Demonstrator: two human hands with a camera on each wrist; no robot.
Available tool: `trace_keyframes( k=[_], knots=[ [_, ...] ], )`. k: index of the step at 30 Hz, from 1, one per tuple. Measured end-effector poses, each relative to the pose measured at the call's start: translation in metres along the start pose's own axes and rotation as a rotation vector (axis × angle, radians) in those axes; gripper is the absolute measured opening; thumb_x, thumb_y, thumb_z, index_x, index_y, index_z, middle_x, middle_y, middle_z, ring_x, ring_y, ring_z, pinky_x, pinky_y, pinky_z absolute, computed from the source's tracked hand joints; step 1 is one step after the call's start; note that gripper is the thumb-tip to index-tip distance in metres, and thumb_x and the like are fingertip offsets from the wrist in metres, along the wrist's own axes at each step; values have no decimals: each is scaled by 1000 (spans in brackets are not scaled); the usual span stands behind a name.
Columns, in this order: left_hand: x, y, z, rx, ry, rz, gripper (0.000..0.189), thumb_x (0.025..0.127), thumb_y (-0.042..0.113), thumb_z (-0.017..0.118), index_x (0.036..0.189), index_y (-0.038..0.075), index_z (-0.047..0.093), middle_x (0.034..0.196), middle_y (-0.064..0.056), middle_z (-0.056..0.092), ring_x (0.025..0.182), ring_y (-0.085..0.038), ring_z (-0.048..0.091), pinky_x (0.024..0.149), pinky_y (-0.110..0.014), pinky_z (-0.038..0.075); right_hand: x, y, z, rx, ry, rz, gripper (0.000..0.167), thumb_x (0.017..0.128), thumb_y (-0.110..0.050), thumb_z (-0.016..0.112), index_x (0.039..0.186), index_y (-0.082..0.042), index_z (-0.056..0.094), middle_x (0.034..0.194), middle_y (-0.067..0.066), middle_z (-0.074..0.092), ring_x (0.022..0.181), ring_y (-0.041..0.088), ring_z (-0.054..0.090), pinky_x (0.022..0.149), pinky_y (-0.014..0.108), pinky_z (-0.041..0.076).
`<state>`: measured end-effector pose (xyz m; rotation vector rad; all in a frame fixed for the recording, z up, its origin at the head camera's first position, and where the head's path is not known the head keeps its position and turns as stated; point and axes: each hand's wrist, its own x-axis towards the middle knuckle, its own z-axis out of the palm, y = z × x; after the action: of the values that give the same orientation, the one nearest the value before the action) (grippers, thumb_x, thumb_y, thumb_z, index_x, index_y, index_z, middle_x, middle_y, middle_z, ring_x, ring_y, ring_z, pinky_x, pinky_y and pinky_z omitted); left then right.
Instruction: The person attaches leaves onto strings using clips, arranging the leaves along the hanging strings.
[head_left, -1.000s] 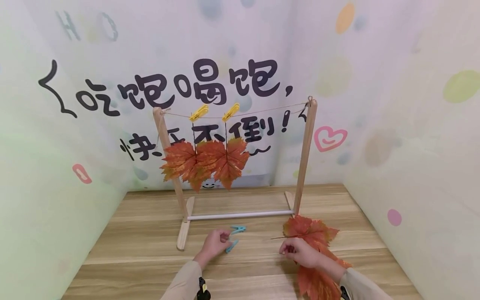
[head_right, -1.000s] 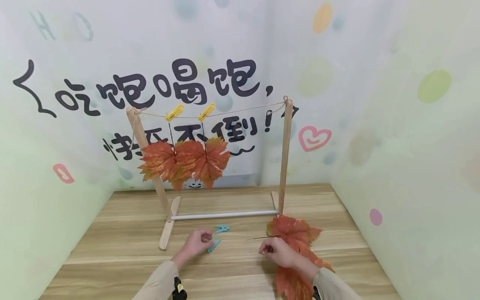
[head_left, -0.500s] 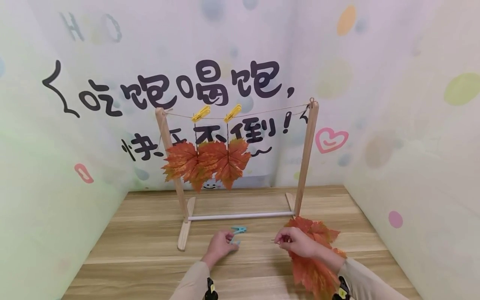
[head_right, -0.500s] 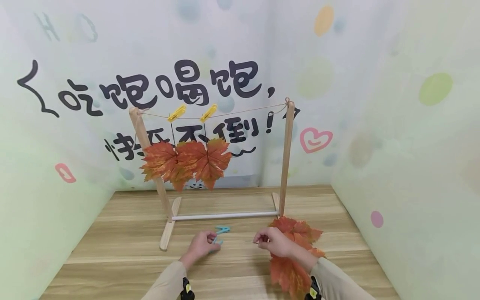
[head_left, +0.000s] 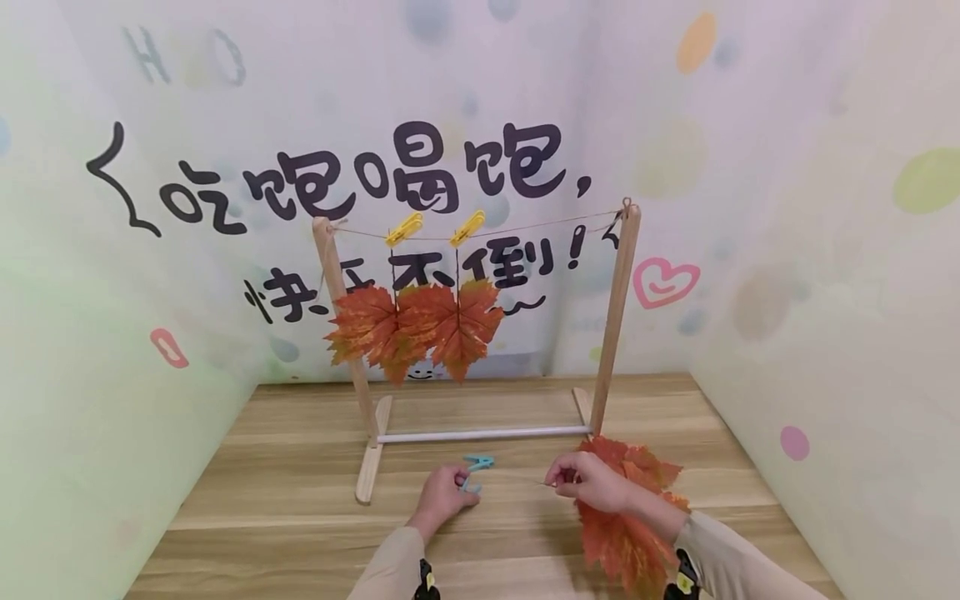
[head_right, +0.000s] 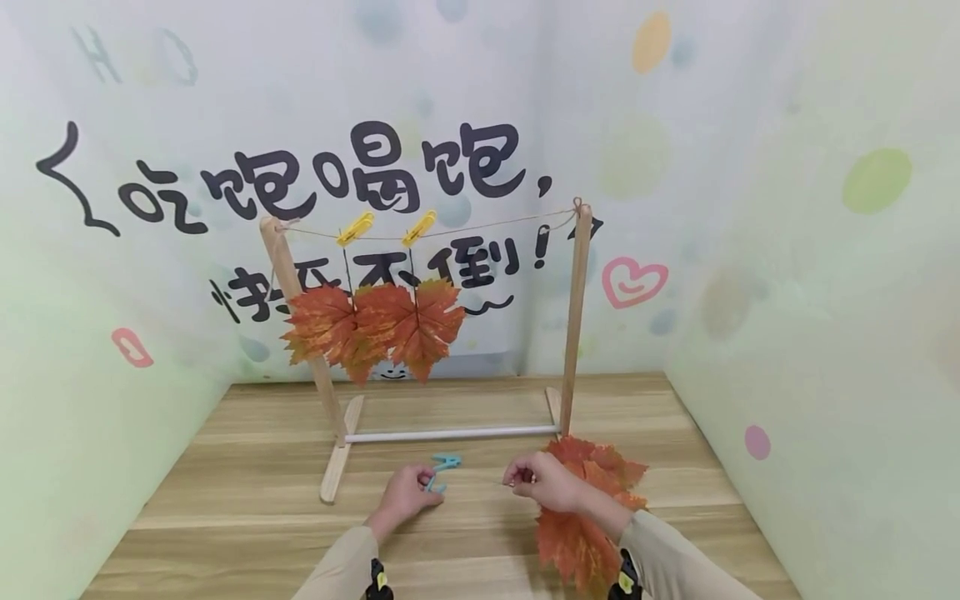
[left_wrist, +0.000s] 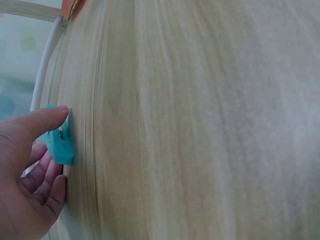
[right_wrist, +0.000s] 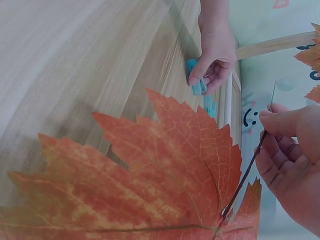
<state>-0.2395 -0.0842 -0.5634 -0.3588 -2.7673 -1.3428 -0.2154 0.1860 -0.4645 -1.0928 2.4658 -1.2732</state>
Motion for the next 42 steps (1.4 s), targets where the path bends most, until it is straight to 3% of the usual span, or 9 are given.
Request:
trace_keyframes(
  k=[6, 13, 19, 28, 35, 42],
  knots=[
    [2, -2, -3, 39, -14, -9, 26, 64, 9, 77, 84, 0, 63, 73, -2, 57, 65, -8, 46, 57, -22, 41, 6, -8, -7, 2, -18, 30, 9, 84, 3, 59, 90, -1, 63, 78, 10, 61, 68, 7, 52, 60, 23, 48],
    [10, 8, -18, 8, -33, 10, 24, 66, 4, 72, 87, -4, 63, 75, -6, 61, 67, -11, 52, 58, -23, 45, 13, -14, -15, -26, 15, 58, 13, 83, 4, 59, 91, -6, 64, 78, 2, 60, 71, 6, 53, 62, 24, 48],
    [23, 34, -41, -42, -38, 68, 27, 71, 3, 70, 95, -7, 61, 81, -9, 60, 73, -16, 56, 62, -22, 47, 19, -17, -18, -17, 73, 24, 13, 83, 5, 59, 90, -4, 64, 79, 4, 59, 73, 7, 52, 63, 26, 48],
    [41, 88, -75, -63, -14, 131, 31, 74, 8, 71, 101, -4, 61, 86, -7, 61, 78, -16, 58, 68, -26, 50, 28, -34, -23, 30, 133, 127, 9, 85, 4, 57, 90, -1, 63, 81, 8, 58, 74, 11, 50, 63, 25, 45],
    [53, 109, -96, -117, 51, 185, 27, 72, 4, 72, 96, -3, 61, 85, -9, 63, 76, -19, 63, 67, -27, 52, 39, -31, -31, 46, 233, 104, 10, 83, 4, 59, 92, 1, 63, 79, 6, 57, 72, 12, 51, 62, 23, 45],
    [59, 124, -108, -71, 106, 249, 31, 72, 4, 73, 100, -4, 62, 86, -13, 65, 74, -20, 65, 66, -27, 53, 50, -28, -38, 58, 351, 108, 10, 83, 2, 61, 92, 2, 64, 78, 8, 60, 71, 9, 52, 62, 22, 47]
  ],
)
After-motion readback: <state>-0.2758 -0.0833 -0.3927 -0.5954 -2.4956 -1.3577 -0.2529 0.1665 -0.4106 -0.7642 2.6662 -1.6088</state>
